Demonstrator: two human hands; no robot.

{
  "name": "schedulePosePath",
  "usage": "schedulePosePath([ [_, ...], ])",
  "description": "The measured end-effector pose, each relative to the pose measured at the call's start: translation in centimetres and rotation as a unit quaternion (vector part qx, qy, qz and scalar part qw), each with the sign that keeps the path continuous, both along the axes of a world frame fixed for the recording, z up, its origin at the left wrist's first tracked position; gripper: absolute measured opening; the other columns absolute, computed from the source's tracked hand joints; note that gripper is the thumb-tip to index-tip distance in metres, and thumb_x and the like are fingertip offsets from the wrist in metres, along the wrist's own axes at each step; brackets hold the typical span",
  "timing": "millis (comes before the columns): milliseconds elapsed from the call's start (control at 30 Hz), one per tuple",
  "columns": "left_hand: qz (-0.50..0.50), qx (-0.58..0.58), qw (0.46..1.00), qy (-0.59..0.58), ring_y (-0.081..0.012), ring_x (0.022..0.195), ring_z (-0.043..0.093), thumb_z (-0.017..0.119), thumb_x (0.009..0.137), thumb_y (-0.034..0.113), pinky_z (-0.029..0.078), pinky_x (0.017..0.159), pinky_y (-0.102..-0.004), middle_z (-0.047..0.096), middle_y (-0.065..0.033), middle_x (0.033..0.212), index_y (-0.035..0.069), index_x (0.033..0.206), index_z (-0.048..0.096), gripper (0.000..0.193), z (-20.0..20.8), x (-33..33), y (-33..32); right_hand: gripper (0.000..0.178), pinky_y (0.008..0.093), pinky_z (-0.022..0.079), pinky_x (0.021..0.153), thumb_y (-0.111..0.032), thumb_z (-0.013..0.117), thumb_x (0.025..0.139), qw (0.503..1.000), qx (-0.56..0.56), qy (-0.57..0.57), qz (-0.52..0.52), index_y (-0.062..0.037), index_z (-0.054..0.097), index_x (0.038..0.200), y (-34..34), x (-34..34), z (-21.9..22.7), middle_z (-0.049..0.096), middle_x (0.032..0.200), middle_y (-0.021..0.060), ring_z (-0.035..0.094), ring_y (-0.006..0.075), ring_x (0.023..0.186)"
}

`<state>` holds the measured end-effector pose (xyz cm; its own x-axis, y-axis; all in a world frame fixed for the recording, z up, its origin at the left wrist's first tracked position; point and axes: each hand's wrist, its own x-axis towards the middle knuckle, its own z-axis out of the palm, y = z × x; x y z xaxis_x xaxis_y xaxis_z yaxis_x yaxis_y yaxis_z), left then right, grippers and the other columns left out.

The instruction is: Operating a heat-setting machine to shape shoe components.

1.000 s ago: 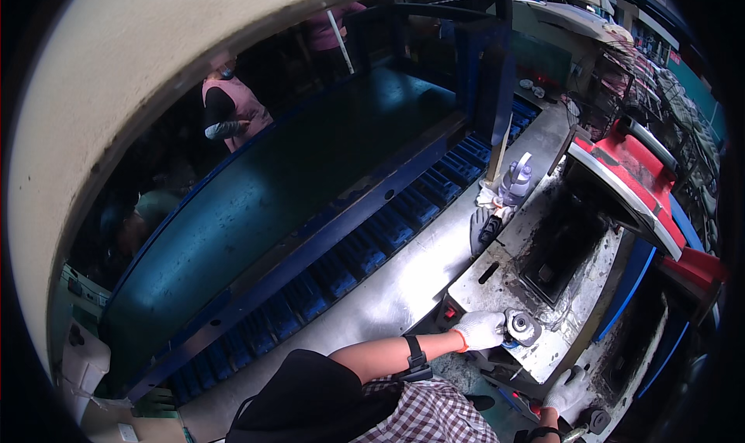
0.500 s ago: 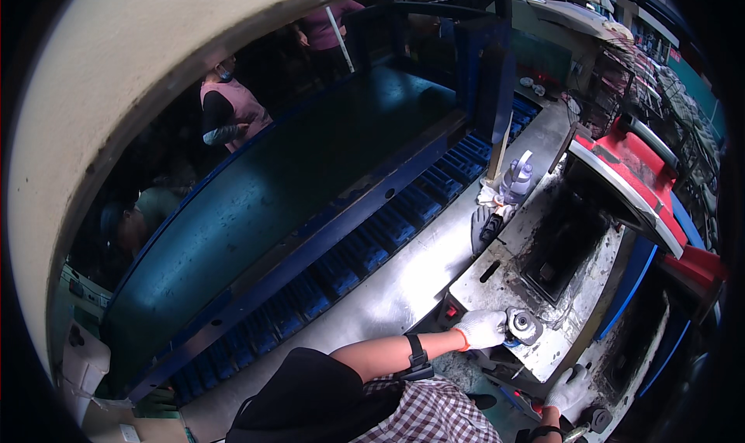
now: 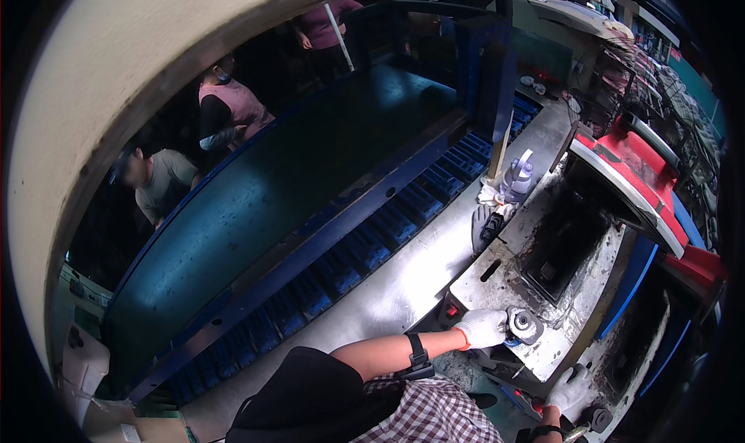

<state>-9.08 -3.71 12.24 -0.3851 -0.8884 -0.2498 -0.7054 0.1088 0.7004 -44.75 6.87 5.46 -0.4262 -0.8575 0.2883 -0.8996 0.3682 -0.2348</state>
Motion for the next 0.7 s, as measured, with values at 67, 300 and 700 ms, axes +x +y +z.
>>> schedulePosePath([
  [67, -0.001, 0.001, 1.000, -0.001, -0.0434, 0.096, 0.072, 0.068, 0.086, 0.039, 0.055, 0.084, -0.0531, 0.074, -0.0234, 0.100, 0.006, 0.111, 0.070, 0.041, -0.04, -0.03, -0.04, 0.028, 0.0505, 0.049, 0.095, -0.016, 0.066, 0.092, 1.000, 0.006, 0.001, -0.001, -0.0033, 0.066, 0.117, -0.01, -0.16, -0.14, 0.064, 0.116, 0.0197, 0.062, 0.0408, 0.109],
  [300, -0.001, -0.002, 1.000, 0.003, -0.0432, 0.096, 0.072, 0.068, 0.086, 0.039, 0.055, 0.084, -0.0530, 0.074, -0.0228, 0.101, 0.006, 0.110, 0.069, 0.041, -0.21, -0.04, 0.04, 0.027, 0.0508, 0.050, 0.094, -0.015, 0.066, 0.092, 1.000, -0.006, 0.006, 0.003, -0.0031, 0.065, 0.117, 0.05, -0.59, -0.80, 0.064, 0.115, 0.0198, 0.063, 0.0409, 0.109],
  [700, 0.000, -0.007, 1.000, 0.000, -0.0434, 0.095, 0.072, 0.068, 0.086, 0.038, 0.055, 0.083, -0.0533, 0.075, -0.0228, 0.099, 0.006, 0.111, 0.070, 0.041, 0.10, -0.01, 0.13, 0.027, 0.0505, 0.049, 0.095, -0.016, 0.066, 0.092, 1.000, -0.005, -0.008, 0.004, -0.0018, 0.066, 0.115, 0.00, -0.12, -0.13, 0.064, 0.116, 0.0196, 0.062, 0.0408, 0.110],
])
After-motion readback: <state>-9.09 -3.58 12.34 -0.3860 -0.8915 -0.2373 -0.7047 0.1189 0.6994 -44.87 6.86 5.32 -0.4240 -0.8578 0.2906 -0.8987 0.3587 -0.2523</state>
